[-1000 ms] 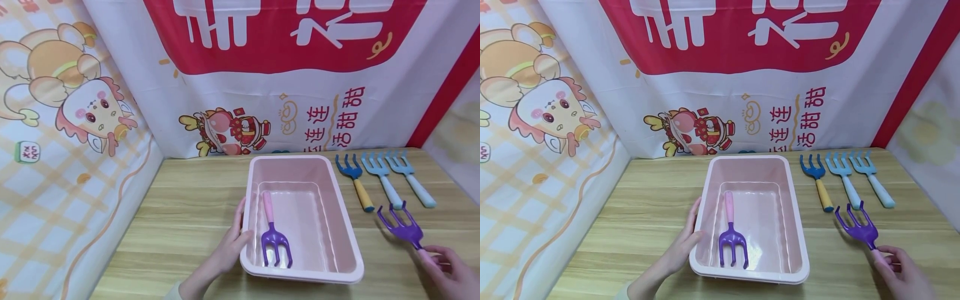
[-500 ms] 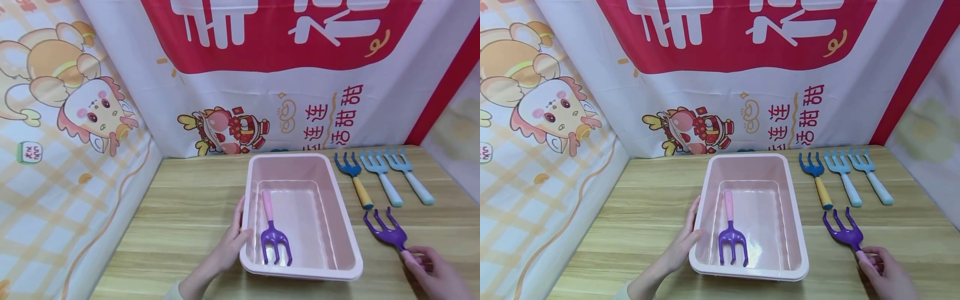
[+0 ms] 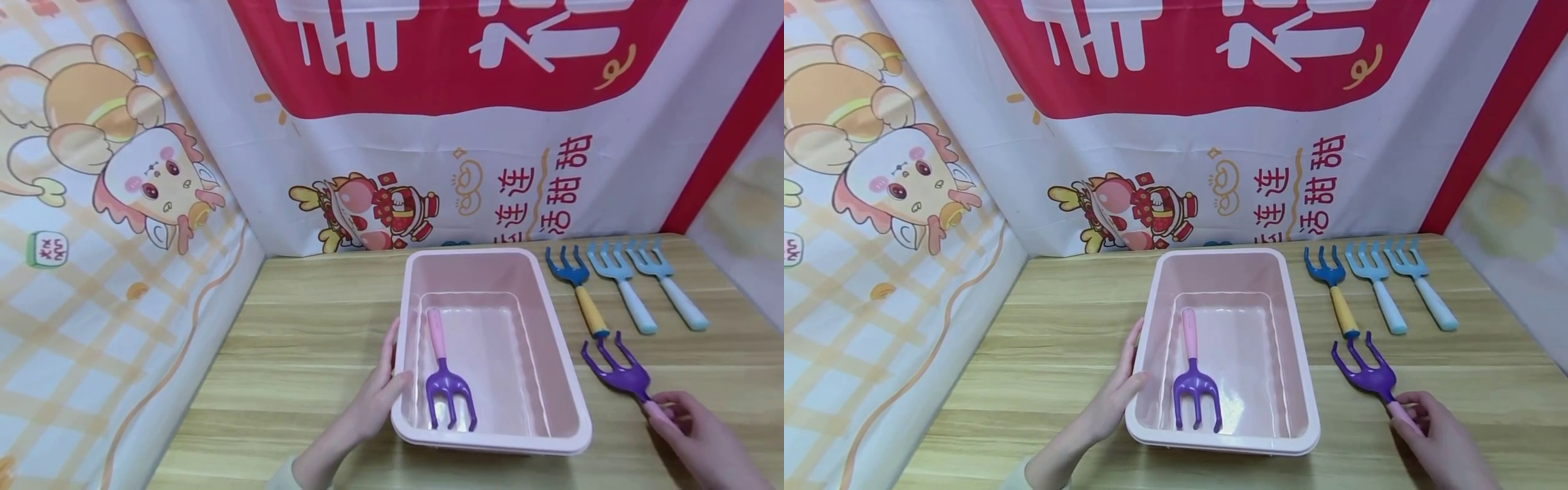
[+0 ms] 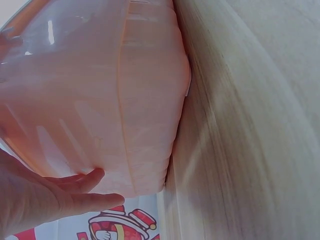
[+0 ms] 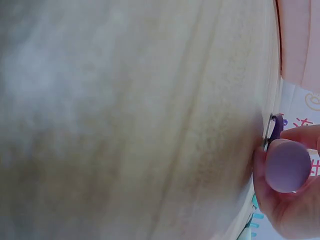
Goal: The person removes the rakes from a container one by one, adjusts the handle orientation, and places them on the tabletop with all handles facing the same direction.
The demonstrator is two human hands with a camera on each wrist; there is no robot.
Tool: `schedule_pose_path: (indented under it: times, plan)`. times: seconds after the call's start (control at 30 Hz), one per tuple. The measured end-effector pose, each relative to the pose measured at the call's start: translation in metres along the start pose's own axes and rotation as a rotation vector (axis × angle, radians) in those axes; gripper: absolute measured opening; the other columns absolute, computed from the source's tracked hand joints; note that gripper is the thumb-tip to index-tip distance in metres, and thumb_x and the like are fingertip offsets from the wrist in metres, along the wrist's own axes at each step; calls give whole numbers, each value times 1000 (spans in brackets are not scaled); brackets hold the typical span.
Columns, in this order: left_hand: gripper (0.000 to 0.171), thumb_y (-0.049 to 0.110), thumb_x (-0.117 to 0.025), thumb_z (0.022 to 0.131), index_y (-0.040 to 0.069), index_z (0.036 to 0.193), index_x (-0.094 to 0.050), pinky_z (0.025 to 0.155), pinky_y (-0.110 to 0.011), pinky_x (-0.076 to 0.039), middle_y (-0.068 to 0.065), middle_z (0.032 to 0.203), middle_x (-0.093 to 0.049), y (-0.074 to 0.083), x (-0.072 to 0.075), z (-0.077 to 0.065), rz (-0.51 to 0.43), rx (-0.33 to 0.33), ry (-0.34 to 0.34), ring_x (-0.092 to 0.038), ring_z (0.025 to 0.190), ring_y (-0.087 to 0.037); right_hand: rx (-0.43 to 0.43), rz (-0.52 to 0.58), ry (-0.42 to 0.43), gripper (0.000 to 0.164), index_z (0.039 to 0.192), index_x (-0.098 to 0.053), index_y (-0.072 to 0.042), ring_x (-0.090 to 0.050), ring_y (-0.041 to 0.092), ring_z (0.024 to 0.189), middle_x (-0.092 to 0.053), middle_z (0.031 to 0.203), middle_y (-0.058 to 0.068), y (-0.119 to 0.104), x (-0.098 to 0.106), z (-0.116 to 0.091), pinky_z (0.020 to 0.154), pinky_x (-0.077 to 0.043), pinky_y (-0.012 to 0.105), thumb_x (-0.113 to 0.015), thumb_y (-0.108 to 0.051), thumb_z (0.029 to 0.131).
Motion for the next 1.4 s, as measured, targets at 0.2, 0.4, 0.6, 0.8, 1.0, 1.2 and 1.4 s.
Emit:
schedule_pose_path:
  times: [0.2,0.4,0.6,0.8,1.0,1.2,1.4]
  plan:
    - [78,10,-42,98,37,155,4,78,-43,-58,-31,154,-16,0,2,-1,3,-2,2,-53,112,-50,36,-72,20,62,118,-54,4,-59,21,79,-61,90,5,-6,0,-3,62,-45,35,-46,-55,97]
    - [78,9,-42,98,37,155,4,78,-42,-58,-32,154,-15,-1,2,-1,-1,3,1,-52,113,-50,27,-67,-28,68,123,-47,8,-60,24,82,-62,94,8,-11,1,-1,66,-47,38,-54,-53,94]
    - [77,13,-43,99,37,155,4,76,-42,-59,-35,152,-17,-2,2,-1,3,6,0,-55,109,-50,66,-61,-49,66,124,-46,8,-61,24,83,-62,96,9,-13,2,1,65,-48,35,-59,-49,93]
    - [78,13,-44,98,35,155,5,79,-42,-58,-31,155,-13,-3,2,-1,11,-3,4,-51,115,-50,192,-44,42,54,123,-50,8,-62,27,81,-62,99,17,-30,18,-1,62,-53,40,-63,-35,94]
    - [77,10,-42,98,35,155,5,84,-43,-56,-28,156,-13,-1,0,1,0,-5,-10,-46,121,-50,503,-27,302,29,109,-63,2,-54,-3,75,-65,98,18,-60,42,-7,55,-47,25,-74,-9,85]
    - [77,11,-42,99,33,156,5,81,-43,-57,-29,155,-13,1,1,1,3,3,-6,-49,117,-50,751,26,317,24,105,-66,-6,-54,-7,79,-61,98,-18,-111,69,1,50,-51,22,-74,0,83]
    - [75,12,-41,99,26,156,6,86,-44,-55,-31,155,-12,3,2,-2,17,-8,-6,-47,121,-48,956,-41,217,31,107,-67,-13,-58,2,80,-64,96,-6,-176,85,8,52,-53,24,-75,1,81]
Point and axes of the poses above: each hand's wrist, its own z-axis towards the middle knuckle, its own x-axis out of the back of the hand, y = z × x, the point moved 2 cm from there along z, towards the middle knuckle
